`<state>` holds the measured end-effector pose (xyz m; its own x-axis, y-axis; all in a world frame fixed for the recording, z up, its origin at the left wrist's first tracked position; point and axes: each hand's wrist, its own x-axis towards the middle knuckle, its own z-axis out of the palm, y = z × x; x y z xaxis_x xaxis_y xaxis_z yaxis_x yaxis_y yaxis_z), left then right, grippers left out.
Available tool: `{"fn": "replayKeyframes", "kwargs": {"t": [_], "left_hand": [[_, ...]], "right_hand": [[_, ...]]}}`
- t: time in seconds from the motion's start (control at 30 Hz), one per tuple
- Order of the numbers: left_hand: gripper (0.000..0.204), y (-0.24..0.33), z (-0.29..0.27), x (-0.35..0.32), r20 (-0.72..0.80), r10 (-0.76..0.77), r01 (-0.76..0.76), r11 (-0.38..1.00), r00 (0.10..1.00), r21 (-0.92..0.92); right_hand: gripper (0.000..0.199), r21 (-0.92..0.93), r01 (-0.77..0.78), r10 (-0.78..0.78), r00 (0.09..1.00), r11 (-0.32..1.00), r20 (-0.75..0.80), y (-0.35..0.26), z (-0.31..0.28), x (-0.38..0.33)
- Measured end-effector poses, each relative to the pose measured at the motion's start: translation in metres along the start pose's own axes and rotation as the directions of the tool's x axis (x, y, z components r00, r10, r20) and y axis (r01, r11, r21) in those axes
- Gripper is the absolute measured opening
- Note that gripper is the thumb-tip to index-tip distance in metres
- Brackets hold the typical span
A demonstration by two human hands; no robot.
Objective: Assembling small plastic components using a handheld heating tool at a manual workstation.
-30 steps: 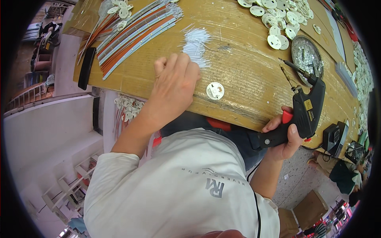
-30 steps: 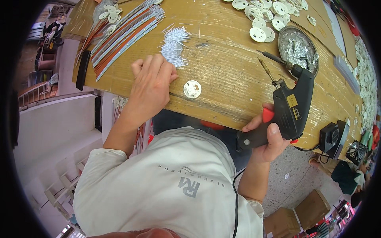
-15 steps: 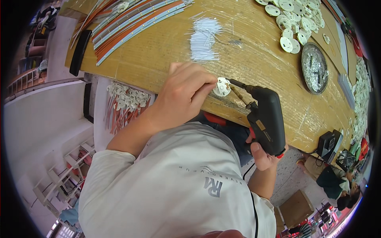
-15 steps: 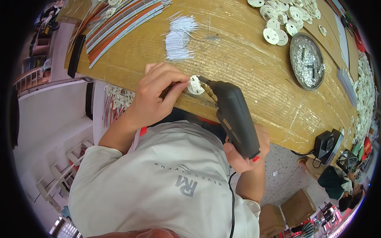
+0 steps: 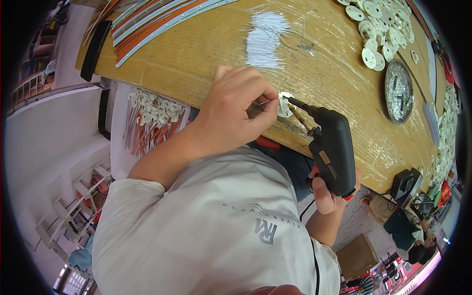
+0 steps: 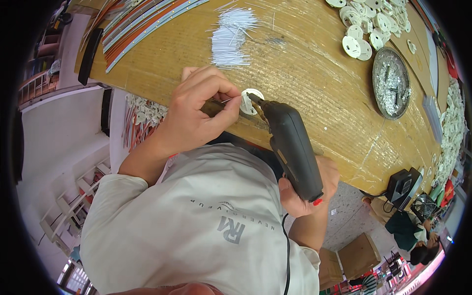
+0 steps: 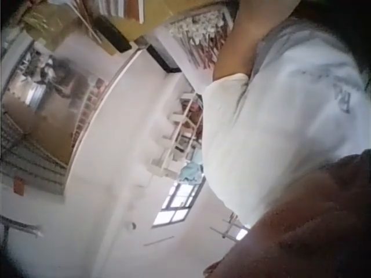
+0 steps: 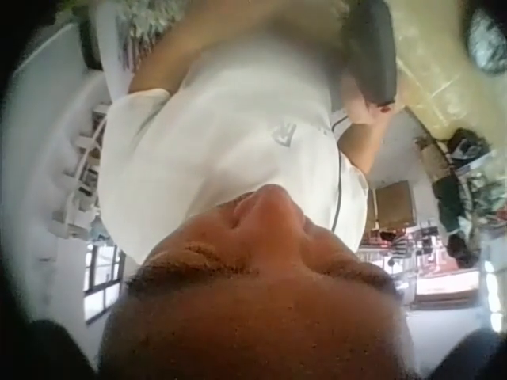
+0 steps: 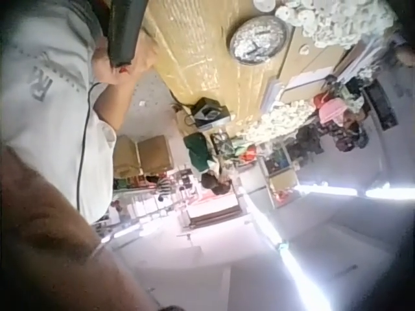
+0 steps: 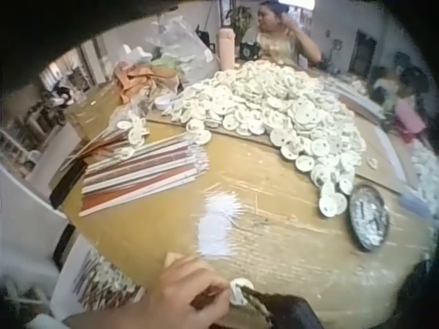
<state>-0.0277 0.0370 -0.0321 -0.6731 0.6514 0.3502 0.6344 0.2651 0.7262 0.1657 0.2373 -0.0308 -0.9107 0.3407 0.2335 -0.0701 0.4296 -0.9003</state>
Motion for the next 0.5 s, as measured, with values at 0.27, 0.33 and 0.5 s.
{"fn": "replayKeyframes", "kwargs": {"t": [0.27,0.33,0.5], "left_hand": [[0.012,-0.0006,0.0014,0.0001,-0.004,-0.001,0.001,1.000,1.000,-0.002],[0.012,0.0001,0.0009,0.0007,-0.003,-0.004,0.004,1.000,1.000,-0.003],[0.013,-0.0001,0.0022,0.0002,-0.011,-0.007,0.007,1.000,1.000,-0.002]], "right_hand": [[0.033,-0.030,-0.021,0.021,1.000,0.999,-0.001,-0.0011,-0.0002,-0.0015],[0.035,-0.027,-0.052,0.052,0.999,0.998,-0.004,-0.0030,-0.0005,-0.0017],[0.037,-0.021,-0.046,0.047,0.999,0.999,0.008,-0.0027,0.0001,-0.0014]]}}
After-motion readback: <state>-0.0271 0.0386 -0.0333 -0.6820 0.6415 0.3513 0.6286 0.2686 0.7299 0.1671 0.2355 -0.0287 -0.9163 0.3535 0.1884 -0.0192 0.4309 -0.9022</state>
